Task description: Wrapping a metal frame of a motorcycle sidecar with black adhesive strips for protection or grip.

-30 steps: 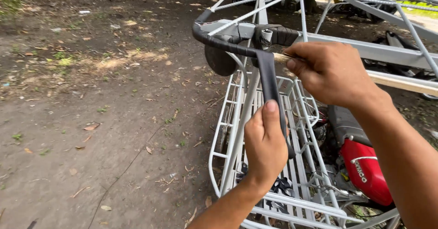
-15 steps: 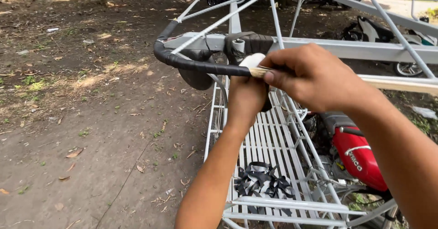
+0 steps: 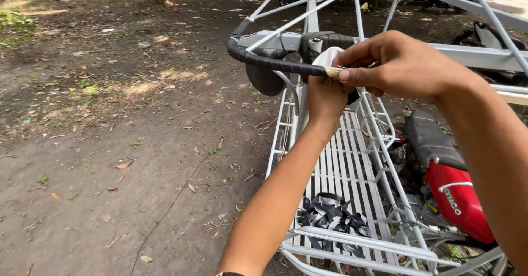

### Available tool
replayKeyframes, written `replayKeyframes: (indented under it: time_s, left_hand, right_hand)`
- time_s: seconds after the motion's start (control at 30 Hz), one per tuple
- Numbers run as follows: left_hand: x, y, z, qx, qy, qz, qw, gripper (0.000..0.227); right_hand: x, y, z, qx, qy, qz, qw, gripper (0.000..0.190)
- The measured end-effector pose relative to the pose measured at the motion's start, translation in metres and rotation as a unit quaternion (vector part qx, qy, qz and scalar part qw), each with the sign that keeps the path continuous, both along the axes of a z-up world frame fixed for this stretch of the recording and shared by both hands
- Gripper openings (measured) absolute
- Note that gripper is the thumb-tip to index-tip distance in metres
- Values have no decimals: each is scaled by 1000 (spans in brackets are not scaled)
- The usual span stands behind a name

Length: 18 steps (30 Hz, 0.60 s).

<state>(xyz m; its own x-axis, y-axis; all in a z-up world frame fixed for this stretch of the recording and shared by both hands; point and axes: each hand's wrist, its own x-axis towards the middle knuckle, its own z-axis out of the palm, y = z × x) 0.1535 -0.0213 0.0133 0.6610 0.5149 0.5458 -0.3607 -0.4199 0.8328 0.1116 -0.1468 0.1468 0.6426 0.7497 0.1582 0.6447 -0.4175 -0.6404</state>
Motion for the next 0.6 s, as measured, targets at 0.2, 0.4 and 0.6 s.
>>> replayKeyframes:
  time_s: [0.2,0.4,0.6]
  left_hand:
    - [19,-2,4,17,-17,-10,1000,30]
    - [30,9,14,30,-21,-39,999,36]
    - [11,16,-5,16,16,-71,997,42]
  right_hand:
    - [5,6,-3,59,21,45,997,40]
    - [13,11,-7,47,-1,71,996,37]
    - [20,10,-19,59,-129,74,987,31]
